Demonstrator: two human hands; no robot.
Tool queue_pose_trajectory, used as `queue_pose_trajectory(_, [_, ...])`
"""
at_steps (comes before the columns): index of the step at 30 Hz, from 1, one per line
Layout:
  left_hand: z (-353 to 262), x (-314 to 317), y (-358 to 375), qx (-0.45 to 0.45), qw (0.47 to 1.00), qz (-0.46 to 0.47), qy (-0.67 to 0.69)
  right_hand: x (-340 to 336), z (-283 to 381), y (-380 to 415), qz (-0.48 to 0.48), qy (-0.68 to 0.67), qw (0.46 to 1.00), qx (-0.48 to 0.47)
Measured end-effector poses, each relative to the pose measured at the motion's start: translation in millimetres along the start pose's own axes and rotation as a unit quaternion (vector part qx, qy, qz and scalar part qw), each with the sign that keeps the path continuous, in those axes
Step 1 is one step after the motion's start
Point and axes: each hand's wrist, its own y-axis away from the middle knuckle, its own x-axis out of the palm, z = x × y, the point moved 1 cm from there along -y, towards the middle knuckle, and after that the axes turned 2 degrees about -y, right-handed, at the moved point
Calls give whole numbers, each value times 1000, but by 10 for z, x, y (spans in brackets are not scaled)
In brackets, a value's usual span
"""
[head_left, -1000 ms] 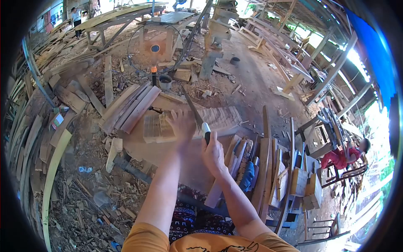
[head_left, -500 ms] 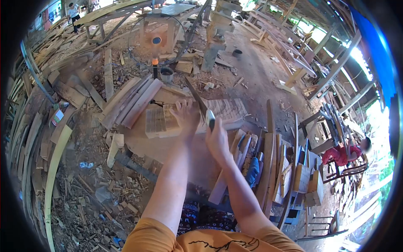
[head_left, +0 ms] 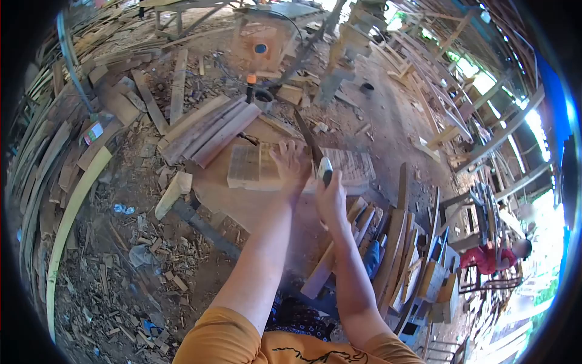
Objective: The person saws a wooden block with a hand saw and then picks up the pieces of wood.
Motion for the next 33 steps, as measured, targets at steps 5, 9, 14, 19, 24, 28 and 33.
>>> queue_pose_trajectory(5, [19, 199, 23, 7, 994, -105, -4, -11, -4, -14, -12, 7, 999, -45])
queue_pose_trajectory(9, [-63, 30, 16, -28, 999, 11, -17, -453, 201, 788, 3, 41, 999, -9])
queue_pose_trajectory(14, [-9, 92, 2, -10, 999, -9, -52, -33, -128, 54, -43, 13, 996, -73])
queue_pose_trajectory(19, [-75, -56, -44, -41, 999, 31, 0, -222, 89, 305, -4, -6, 1000, -29])
queue_pose_trajectory(24, [-38, -9, -36, -28, 998, 49, -25, -601, 126, 1030, -28, -13, 997, -66])
queue_pose_trajectory(28, [-38, -56, -33, -17, 1000, 3, -13, -158, -112, 163, 28, -36, 998, -41])
queue_pose_trajectory(33, [-62, -2, -39, -31, 999, -9, 8, -164, 91, 269, -16, -33, 999, -38])
